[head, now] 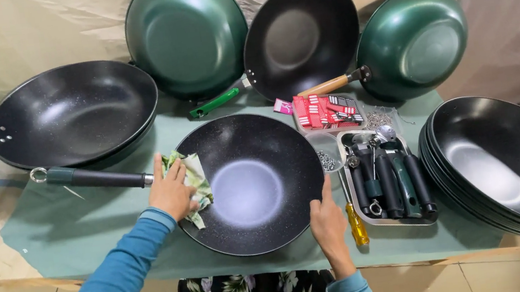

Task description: Assembling a handle onto a pan using a screwdriver and then cleaning multiple pans with a cloth.

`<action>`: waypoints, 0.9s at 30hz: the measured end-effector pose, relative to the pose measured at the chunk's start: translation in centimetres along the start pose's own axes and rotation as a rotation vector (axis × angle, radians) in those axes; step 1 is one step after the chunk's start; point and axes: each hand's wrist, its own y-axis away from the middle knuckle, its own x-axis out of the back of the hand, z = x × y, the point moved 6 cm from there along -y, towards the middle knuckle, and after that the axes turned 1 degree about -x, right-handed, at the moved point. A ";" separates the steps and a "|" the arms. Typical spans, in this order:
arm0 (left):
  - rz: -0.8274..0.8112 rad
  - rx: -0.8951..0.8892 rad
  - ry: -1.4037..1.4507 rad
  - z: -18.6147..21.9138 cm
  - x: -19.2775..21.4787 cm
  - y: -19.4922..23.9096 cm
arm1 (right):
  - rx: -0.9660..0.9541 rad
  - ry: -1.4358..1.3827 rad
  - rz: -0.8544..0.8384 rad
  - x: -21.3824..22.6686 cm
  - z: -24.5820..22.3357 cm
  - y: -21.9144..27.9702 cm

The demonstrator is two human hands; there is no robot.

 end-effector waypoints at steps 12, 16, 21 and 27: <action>-0.503 -0.717 0.983 16.8 1.5 2.2 | -0.016 -0.056 0.055 -0.7 0.6 -0.1; -0.423 -0.742 1.055 21.9 2.4 -2.9 | -0.009 -0.086 0.058 -0.1 0.2 0.4; -0.091 -0.499 0.867 22.7 5.5 -8.3 | -0.016 -0.105 0.058 0.0 0.4 0.4; 0.251 -0.101 0.567 19.3 0.4 -14.8 | 0.116 -0.023 0.193 -0.4 1.0 -0.6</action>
